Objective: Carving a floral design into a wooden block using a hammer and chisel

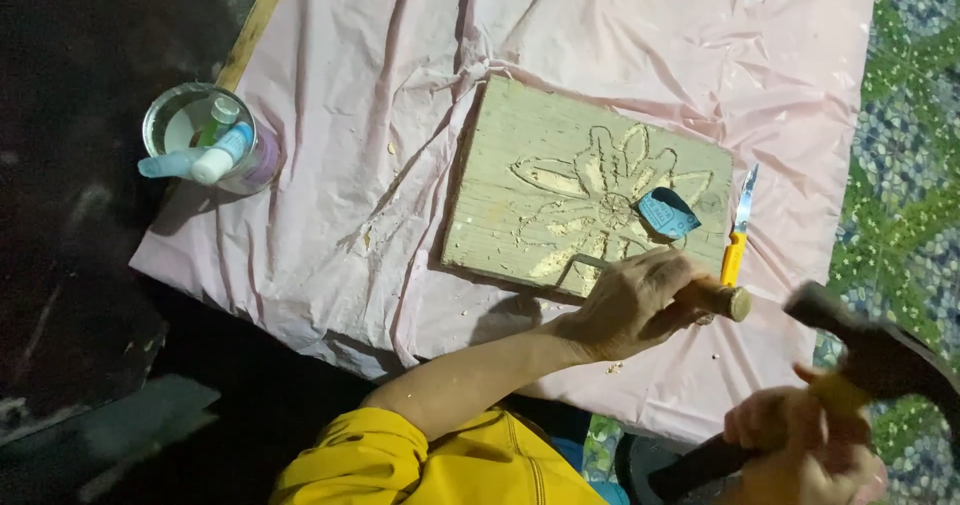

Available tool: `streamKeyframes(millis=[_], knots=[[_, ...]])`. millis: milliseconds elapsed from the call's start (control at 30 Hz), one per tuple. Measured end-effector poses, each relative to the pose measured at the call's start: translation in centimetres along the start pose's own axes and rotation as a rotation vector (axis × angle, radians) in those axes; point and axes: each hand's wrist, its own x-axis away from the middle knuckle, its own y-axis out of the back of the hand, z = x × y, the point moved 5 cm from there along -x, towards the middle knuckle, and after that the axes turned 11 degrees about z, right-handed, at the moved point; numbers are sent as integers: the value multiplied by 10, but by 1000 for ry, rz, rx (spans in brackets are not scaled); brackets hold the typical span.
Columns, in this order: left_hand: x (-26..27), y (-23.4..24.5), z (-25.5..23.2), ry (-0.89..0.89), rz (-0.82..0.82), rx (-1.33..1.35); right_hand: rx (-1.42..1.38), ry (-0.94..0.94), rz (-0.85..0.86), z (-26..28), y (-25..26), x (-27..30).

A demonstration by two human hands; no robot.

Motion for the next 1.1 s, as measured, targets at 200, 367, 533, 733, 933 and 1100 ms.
streamKeyframes(millis=[200,367,533,733,933,1100], knots=[[-2,-15,17,-2,-68,-44,-163,130,184,-31,9,-4],[-7,-9,11,44,-37,-67,-140,138,89,-9,-2,2],[-13,-19,9,52,-6,-119,-548,-105,272,-83,44,-38],[-11,-31,14,37,15,-117,-803,193,1004,-74,40,-22],[-10,-34,14,43,38,-185,-247,195,115,-51,25,-2],[-10,-41,18,46,42,-277,-168,43,-36,-60,27,3]])
